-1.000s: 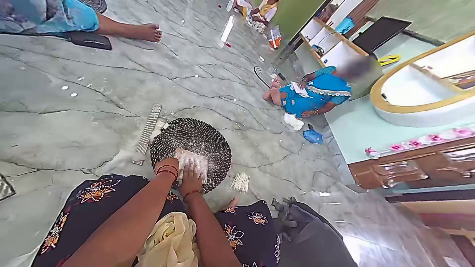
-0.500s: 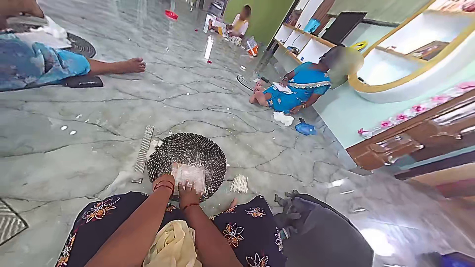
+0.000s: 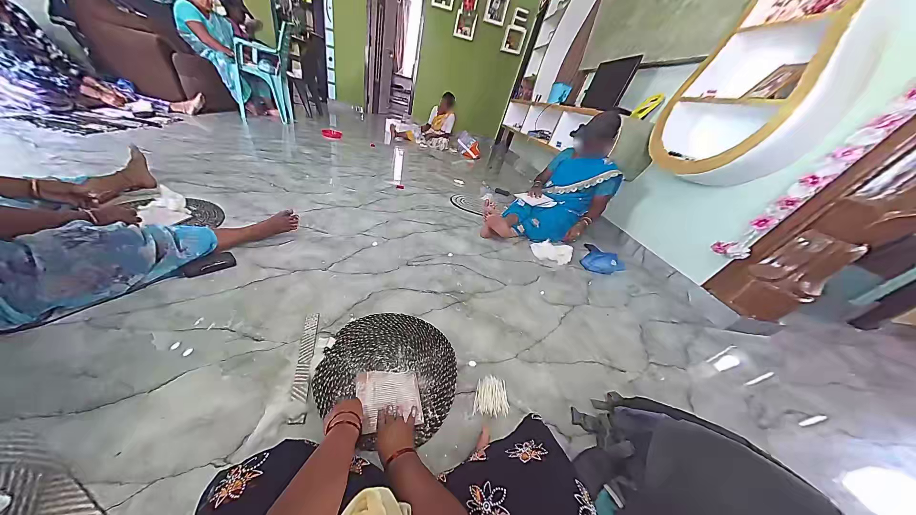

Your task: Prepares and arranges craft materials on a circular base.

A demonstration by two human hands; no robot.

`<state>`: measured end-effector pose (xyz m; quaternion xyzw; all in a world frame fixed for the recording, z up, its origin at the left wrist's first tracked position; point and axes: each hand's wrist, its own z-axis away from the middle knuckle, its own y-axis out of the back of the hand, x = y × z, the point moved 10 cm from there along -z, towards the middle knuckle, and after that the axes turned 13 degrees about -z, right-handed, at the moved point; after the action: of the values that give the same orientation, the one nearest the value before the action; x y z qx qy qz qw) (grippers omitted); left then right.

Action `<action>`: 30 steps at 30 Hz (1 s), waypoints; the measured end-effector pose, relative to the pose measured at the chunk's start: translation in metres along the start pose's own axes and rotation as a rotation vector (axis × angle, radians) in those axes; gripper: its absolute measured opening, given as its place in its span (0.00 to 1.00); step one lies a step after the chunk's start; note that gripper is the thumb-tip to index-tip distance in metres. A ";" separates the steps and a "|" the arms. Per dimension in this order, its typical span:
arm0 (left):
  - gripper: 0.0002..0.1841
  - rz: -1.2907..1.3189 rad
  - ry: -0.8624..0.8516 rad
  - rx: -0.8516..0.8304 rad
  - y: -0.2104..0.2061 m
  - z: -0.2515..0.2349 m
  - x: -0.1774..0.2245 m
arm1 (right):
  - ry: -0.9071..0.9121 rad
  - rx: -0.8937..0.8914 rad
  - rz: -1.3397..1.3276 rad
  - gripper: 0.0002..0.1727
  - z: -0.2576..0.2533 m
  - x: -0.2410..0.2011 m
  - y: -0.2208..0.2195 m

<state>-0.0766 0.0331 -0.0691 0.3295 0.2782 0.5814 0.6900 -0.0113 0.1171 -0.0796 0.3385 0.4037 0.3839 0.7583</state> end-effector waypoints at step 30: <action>0.12 0.353 -0.436 0.069 0.029 0.065 0.051 | -0.137 0.583 -1.460 0.17 0.104 0.119 0.163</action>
<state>-0.0361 0.0776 -0.0062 0.5134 0.0809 0.5980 0.6102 0.0743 0.2754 0.0589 0.1958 0.5605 -0.3543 0.7225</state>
